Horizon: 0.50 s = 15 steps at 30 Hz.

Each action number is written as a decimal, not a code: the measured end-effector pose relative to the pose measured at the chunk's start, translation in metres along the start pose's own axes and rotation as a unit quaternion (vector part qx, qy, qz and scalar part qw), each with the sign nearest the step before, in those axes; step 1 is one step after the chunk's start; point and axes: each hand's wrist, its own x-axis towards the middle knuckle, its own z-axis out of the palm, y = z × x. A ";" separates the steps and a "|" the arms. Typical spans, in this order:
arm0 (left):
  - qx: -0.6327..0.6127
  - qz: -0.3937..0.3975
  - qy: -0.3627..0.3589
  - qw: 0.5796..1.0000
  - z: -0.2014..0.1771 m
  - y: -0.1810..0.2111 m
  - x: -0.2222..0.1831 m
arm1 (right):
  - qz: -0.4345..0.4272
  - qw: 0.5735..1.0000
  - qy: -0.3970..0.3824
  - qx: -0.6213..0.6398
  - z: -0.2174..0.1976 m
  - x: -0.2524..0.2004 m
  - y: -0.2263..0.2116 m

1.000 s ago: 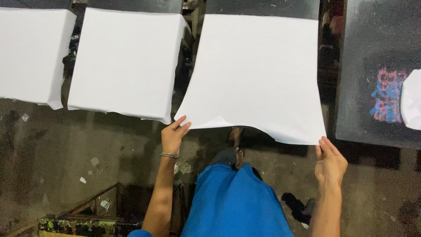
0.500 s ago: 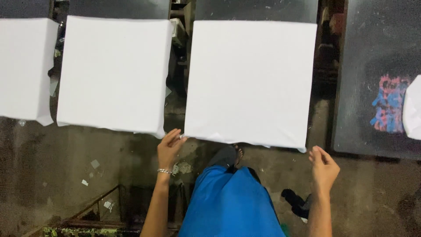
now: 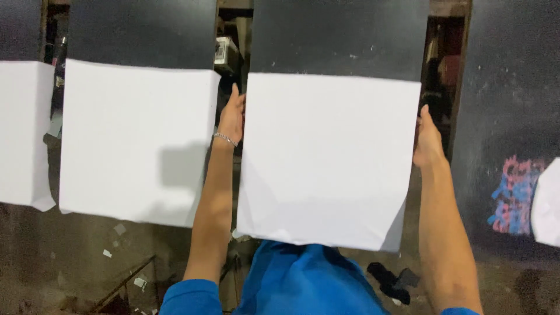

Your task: Placing and aligning white t-shirts onto screen printing boards for production.

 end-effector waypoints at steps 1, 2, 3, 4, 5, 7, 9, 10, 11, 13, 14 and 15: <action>-0.001 -0.002 0.002 1.000 -0.014 -0.011 0.031 | 0.002 1.000 0.000 -0.002 -0.003 0.023 -0.001; 0.012 0.069 0.040 0.997 -0.028 -0.024 0.061 | -0.051 0.998 0.043 -0.001 -0.006 0.047 -0.002; 0.026 0.137 0.078 0.987 -0.044 -0.038 0.088 | -0.102 0.991 0.086 0.000 -0.010 0.067 0.002; 0.028 0.132 0.081 0.988 -0.051 -0.043 0.099 | -0.097 0.992 0.086 -0.002 -0.002 0.052 -0.013; 0.119 0.223 0.148 0.956 -0.057 -0.047 0.111 | -0.135 0.981 0.130 -0.042 0.006 0.037 -0.031; 0.209 0.308 0.208 0.905 -0.053 -0.041 0.109 | -0.171 0.966 0.177 -0.082 0.010 0.024 -0.046; 0.256 0.457 0.250 0.814 -0.037 -0.026 0.080 | -0.389 0.896 0.172 -0.130 0.002 0.027 -0.039; 0.257 0.454 0.250 0.816 -0.036 -0.024 0.083 | -0.387 0.896 0.173 -0.132 0.006 0.021 -0.043; 0.283 0.439 0.268 0.809 -0.035 -0.022 0.085 | -0.395 0.886 0.190 -0.152 0.010 0.016 -0.046; 0.310 0.423 0.287 0.802 -0.037 -0.021 0.094 | -0.403 0.875 0.204 -0.172 0.015 0.016 -0.048; 0.320 0.429 0.277 0.798 -0.038 -0.023 0.101 | -0.383 0.883 0.207 -0.173 0.015 0.021 -0.046; 0.330 0.436 0.265 0.794 -0.039 -0.024 0.109 | -0.362 0.891 0.213 -0.174 0.014 0.026 -0.044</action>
